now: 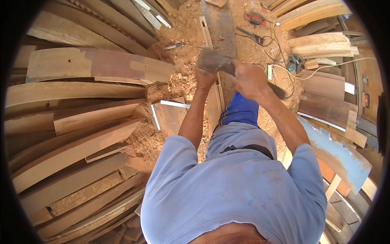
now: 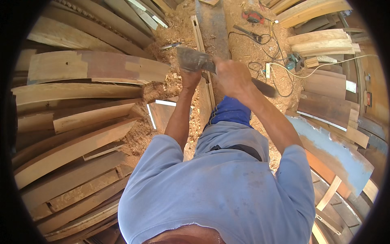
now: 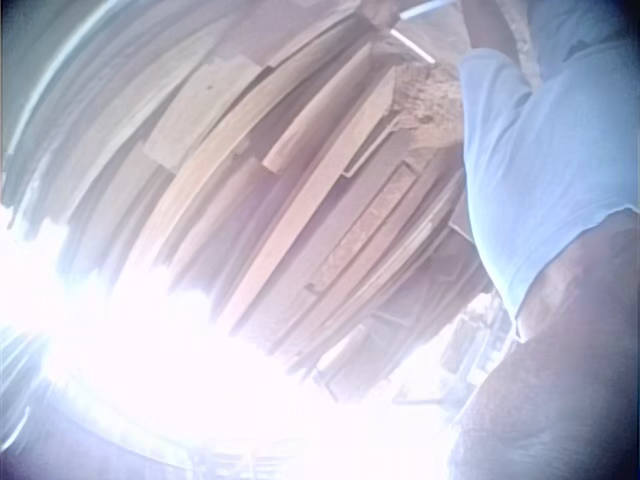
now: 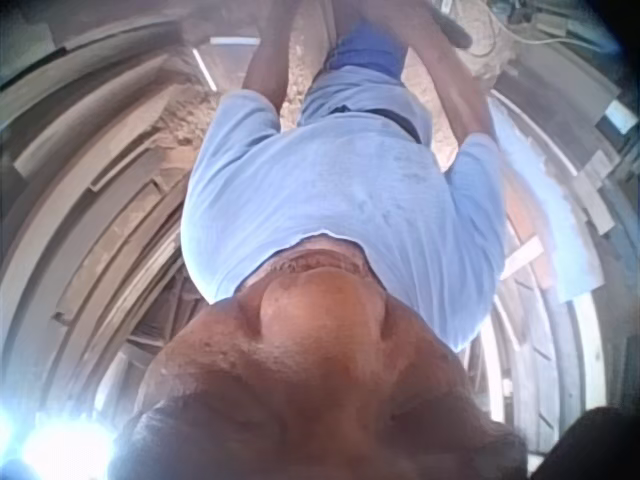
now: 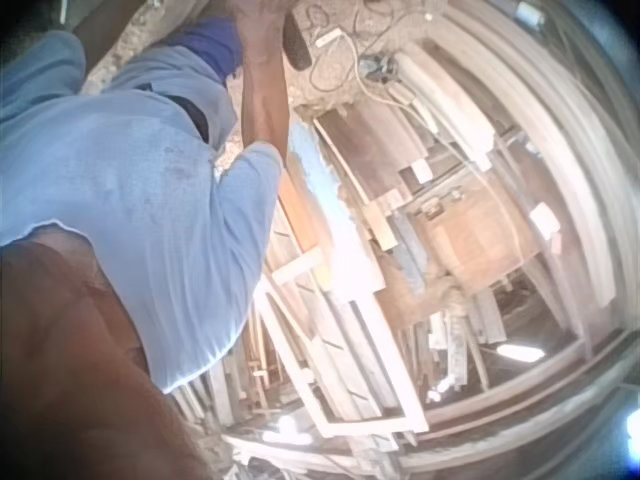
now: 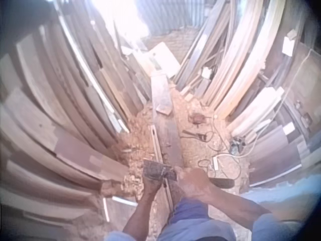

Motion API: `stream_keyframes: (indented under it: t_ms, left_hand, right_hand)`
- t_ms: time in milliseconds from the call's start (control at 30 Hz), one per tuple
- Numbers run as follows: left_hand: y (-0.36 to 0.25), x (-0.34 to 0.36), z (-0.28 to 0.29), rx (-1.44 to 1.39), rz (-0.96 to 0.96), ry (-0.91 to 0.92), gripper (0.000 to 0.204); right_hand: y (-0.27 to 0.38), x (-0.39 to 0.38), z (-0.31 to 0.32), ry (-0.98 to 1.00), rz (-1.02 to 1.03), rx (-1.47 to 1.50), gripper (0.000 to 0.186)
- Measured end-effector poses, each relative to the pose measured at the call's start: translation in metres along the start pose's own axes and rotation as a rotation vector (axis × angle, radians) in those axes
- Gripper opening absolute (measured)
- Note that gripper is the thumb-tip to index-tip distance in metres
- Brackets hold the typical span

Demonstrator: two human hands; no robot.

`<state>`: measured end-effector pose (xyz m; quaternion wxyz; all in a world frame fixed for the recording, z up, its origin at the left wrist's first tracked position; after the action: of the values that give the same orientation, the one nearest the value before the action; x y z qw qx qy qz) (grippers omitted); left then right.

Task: The person uses a chisel and a wooden mallet to carve a groove into a long wooden plank. They repeatedly strike the chisel to remove wood chips, occasionally pausing to inspect the work or reposition the plank. Another person briefly enters the frame to assist with moving the wood.

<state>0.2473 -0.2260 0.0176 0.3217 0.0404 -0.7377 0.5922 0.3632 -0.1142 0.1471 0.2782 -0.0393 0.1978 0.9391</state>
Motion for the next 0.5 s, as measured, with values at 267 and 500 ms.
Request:
stream_keyframes:
  t_ms: [267, 500]
  left_hand:
    - [0.032, -0.016, 0.001, 0.037, 0.235, 0.318, 0.027]
    - [0.001, 0.002, -0.027, 0.011, 0.091, 0.354, 0.028]
  right_hand:
    - [0.039, -0.022, 0.083, -0.229, 0.214, 0.603, 0.029]
    - [-0.011, 0.006, 0.02, -0.114, 0.087, 0.158, 0.032]
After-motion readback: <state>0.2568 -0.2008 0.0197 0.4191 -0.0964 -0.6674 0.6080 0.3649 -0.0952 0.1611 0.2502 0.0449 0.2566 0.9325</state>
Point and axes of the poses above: each hand's wrist, its own x-axis towards the middle knuckle, its own z-axis out of the back of the hand, y = z × x, the point moved 7 cm from there along x, towards the middle knuckle, and after that the axes turned 15 degrees about -z, right-handed, at the moved point
